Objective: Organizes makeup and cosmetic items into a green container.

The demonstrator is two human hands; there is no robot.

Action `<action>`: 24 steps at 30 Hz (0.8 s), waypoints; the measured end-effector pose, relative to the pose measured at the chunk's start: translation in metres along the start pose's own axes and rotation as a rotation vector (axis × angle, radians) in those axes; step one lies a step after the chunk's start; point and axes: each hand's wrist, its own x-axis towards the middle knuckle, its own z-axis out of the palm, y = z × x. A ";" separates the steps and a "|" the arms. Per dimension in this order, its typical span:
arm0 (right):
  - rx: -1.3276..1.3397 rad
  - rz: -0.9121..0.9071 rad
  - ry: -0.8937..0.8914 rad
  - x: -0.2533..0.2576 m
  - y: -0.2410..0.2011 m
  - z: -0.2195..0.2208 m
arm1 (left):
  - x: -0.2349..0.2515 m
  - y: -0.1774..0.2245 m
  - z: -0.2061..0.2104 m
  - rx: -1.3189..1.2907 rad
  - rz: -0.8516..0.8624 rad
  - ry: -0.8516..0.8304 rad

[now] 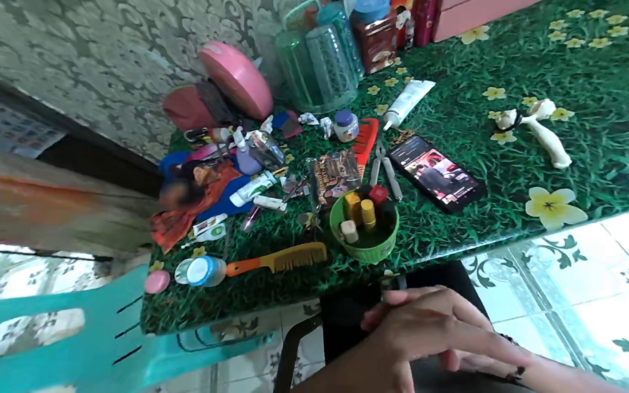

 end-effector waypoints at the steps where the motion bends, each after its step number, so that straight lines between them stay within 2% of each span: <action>1: -0.125 0.216 0.201 -0.001 -0.018 0.016 | 0.000 0.000 -0.001 0.006 -0.006 -0.001; 2: -0.188 0.290 0.254 -0.007 -0.014 0.016 | 0.000 -0.002 0.000 -0.003 0.010 0.005; 5: -0.119 0.157 0.162 -0.039 0.039 -0.015 | -0.003 -0.009 0.001 -0.051 0.048 0.019; 7: -0.113 0.174 0.130 -0.037 0.038 -0.015 | -0.004 -0.003 -0.005 -0.067 0.006 -0.003; 9: -0.186 0.143 0.110 -0.017 0.015 -0.004 | -0.004 0.011 -0.019 0.000 -0.014 0.004; 11: -0.345 0.096 0.159 0.005 -0.014 0.006 | -0.009 0.035 -0.046 0.243 -0.027 0.084; 14: -0.377 -0.028 0.273 -0.002 -0.004 -0.026 | -0.019 0.066 -0.107 0.864 -0.112 0.321; 16: -0.363 -0.065 0.339 -0.012 0.003 -0.049 | -0.023 0.073 -0.150 1.314 -0.274 0.359; 17: -0.351 -0.066 0.375 -0.014 0.002 -0.054 | -0.025 0.070 -0.169 1.441 -0.397 0.335; 19: -0.335 -0.048 0.427 -0.017 -0.001 -0.056 | -0.030 0.055 -0.200 1.531 -0.581 0.235; 21: -0.350 -0.039 0.434 -0.018 0.000 -0.056 | -0.034 0.038 -0.220 1.559 -0.639 0.144; 24: -0.404 -0.047 0.419 -0.018 0.004 -0.056 | -0.032 0.024 -0.230 1.578 -0.679 0.089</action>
